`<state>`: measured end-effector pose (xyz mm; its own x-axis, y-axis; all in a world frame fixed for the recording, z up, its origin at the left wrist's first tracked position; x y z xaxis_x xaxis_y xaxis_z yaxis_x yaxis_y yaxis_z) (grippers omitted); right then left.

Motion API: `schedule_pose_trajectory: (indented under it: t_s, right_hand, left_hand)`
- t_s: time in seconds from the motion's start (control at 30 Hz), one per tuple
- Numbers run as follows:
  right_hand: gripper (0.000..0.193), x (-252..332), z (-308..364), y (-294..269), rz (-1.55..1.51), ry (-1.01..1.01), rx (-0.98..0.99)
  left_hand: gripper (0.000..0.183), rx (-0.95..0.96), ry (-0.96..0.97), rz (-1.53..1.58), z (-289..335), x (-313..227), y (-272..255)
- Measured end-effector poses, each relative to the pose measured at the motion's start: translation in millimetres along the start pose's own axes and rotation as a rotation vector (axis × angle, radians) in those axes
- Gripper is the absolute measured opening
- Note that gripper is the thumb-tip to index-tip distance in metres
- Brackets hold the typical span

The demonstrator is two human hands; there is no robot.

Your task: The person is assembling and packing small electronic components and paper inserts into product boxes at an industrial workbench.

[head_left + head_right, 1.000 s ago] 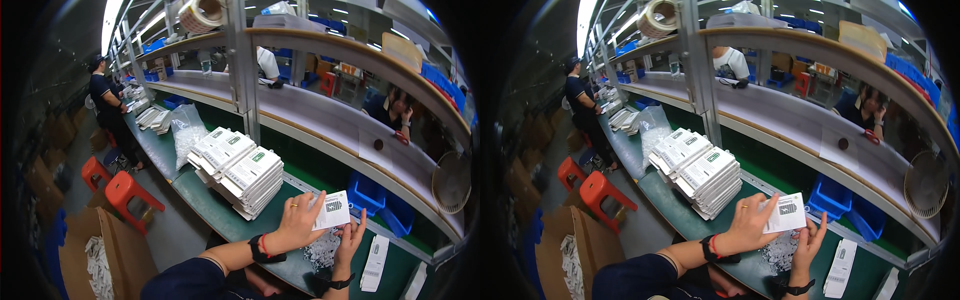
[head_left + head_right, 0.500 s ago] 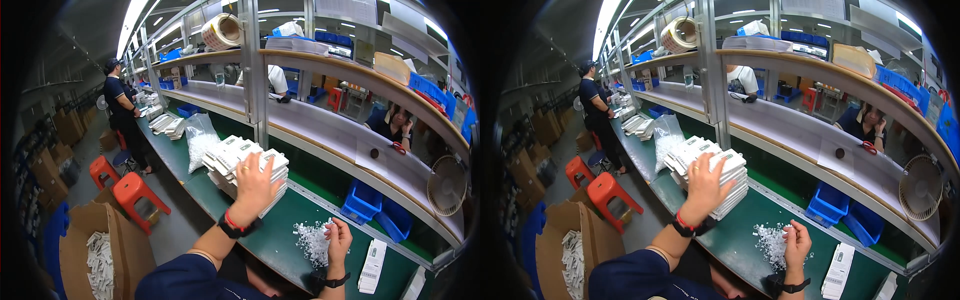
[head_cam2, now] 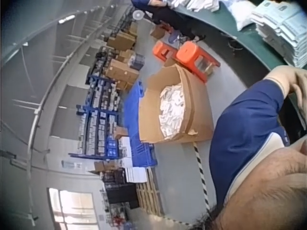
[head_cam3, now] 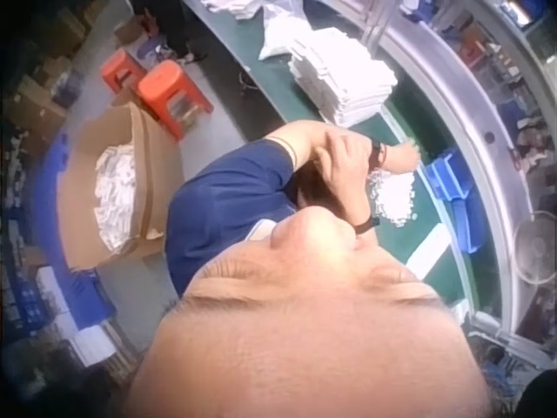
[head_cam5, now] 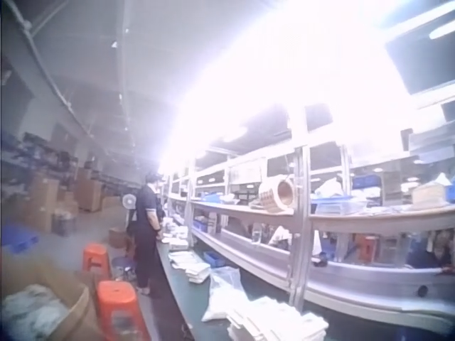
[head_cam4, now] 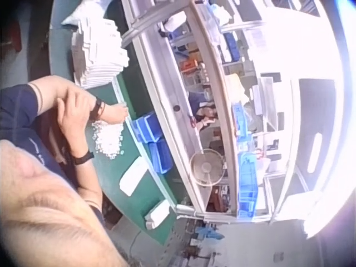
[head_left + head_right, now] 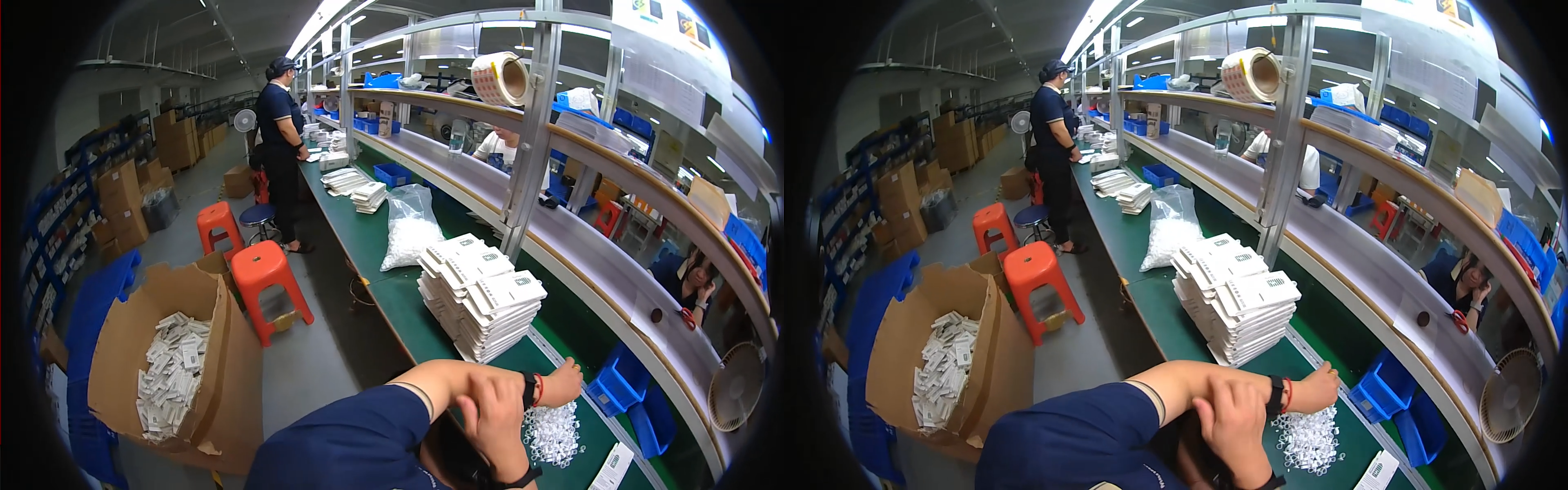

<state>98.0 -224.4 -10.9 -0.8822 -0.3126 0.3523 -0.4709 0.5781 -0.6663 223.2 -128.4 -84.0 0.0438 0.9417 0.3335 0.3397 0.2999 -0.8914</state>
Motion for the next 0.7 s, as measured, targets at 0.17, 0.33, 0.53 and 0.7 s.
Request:
schedule_pose_trajectory:
  t_s: [0.17, 0.33, 0.53, 0.7]
  right_hand:
    - [0.024, -39.6, -25.8, 7.2, 0.118, 0.291, -0.076]
    - [0.038, -50.7, -40.4, 8.6, 0.173, 0.344, 0.035]
    - [0.037, -3.6, -39.2, -6.6, 0.032, 0.290, 0.088]
    - [0.029, 5.9, -33.0, -14.6, -0.033, 0.353, 0.080]
  left_hand:
    - [0.019, 0.182, 0.046, -0.108, -13.4, 7.3, 12.1]
    - [0.021, 0.281, -0.002, -0.162, -5.6, 27.0, 16.8]
    - [0.022, 0.382, -0.031, -0.230, -4.4, 44.3, 21.9]
    - [0.023, 0.446, -0.058, -0.272, -0.8, 49.8, 16.6]
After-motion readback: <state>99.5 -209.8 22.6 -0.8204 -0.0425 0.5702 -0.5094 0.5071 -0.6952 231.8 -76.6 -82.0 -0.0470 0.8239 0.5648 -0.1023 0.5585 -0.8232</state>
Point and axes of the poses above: each hand's wrist, its own z-axis away from the middle knuckle, its own y-axis out of the palm, x = y × z, the point moved 2 cm from there along -z, towards the middle knuckle, and after that the axes turned 13 degrees about y, right-handed, at the moved point
